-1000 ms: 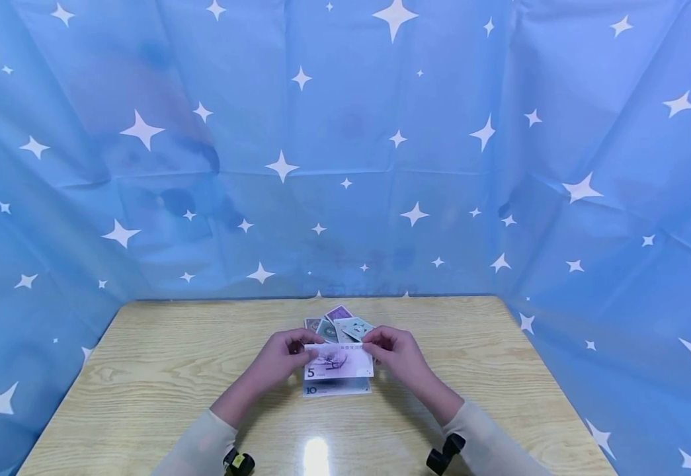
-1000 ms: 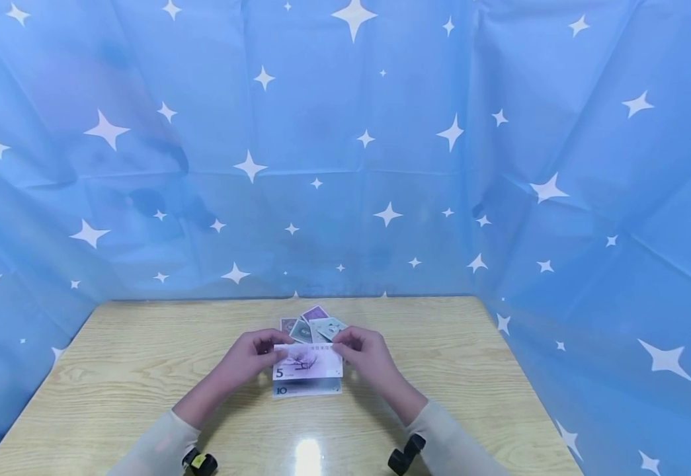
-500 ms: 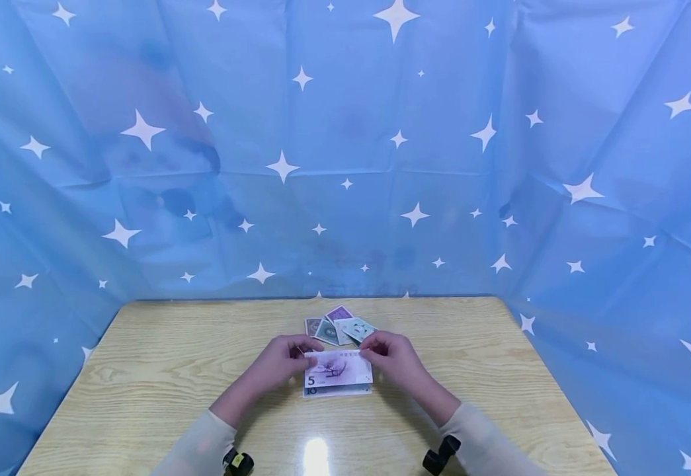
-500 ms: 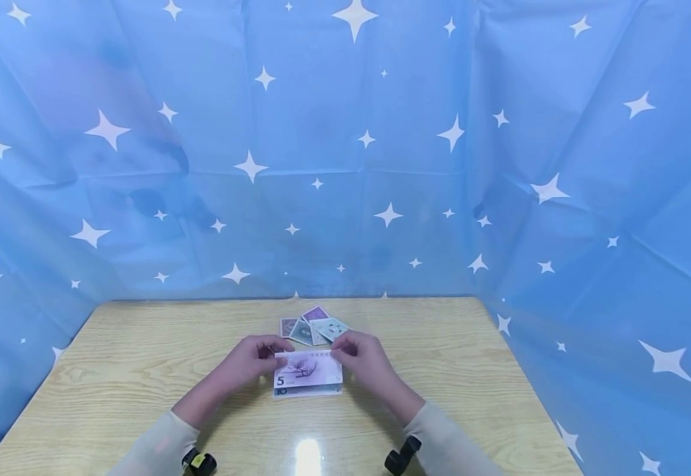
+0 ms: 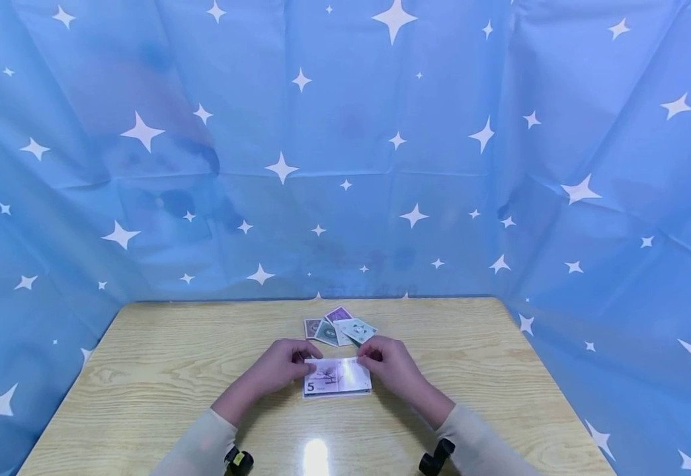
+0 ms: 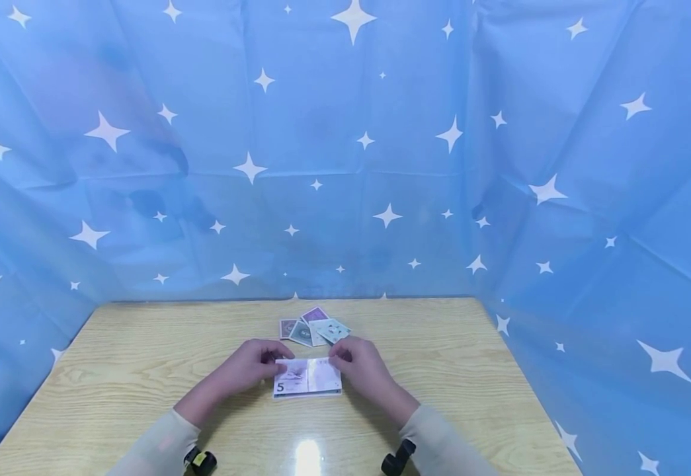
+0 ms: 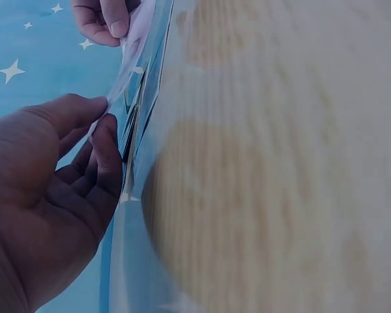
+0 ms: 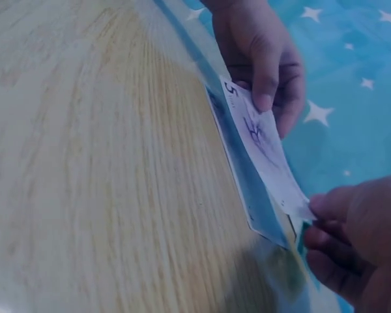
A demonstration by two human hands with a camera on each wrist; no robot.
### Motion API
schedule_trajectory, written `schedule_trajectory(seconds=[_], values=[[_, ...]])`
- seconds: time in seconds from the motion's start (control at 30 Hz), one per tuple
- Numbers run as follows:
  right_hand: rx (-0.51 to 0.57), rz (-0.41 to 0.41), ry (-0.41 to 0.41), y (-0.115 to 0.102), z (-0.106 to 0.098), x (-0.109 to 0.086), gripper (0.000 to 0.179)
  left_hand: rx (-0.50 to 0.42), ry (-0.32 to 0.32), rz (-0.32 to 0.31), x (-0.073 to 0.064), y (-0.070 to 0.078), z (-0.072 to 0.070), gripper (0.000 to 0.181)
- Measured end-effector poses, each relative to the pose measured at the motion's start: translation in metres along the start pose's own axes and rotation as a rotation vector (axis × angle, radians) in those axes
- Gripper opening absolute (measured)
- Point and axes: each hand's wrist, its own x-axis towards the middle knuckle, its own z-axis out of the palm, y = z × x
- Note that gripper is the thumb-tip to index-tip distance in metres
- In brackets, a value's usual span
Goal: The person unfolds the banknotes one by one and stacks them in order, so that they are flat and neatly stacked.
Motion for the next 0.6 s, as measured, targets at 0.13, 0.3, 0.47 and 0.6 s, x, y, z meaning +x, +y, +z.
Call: schedule_trajectory(seconds=[0.13, 0.3, 0.47, 0.6], values=[[-0.043, -0.011, -0.003, -0.0008, 0.0019, -0.0011, 0.015, 0.046, -0.003, 0.013, 0.0000, -0.0006, 0.0002, 0.020], [-0.089, -0.029, -0.006, -0.0013, 0.0041, -0.0012, 0.015, 0.092, 0.002, 0.052, 0.0005, -0.0012, 0.0011, 0.018], [-0.136, -0.050, -0.006, 0.0004, 0.0066, -0.0006, 0.015, 0.146, 0.004, 0.079, 0.0027, -0.0046, 0.0027, 0.018], [-0.175, -0.070, -0.011, 0.0021, 0.0090, -0.0002, 0.013, 0.199, 0.001, 0.086, 0.0046, -0.0071, 0.0037, 0.018]])
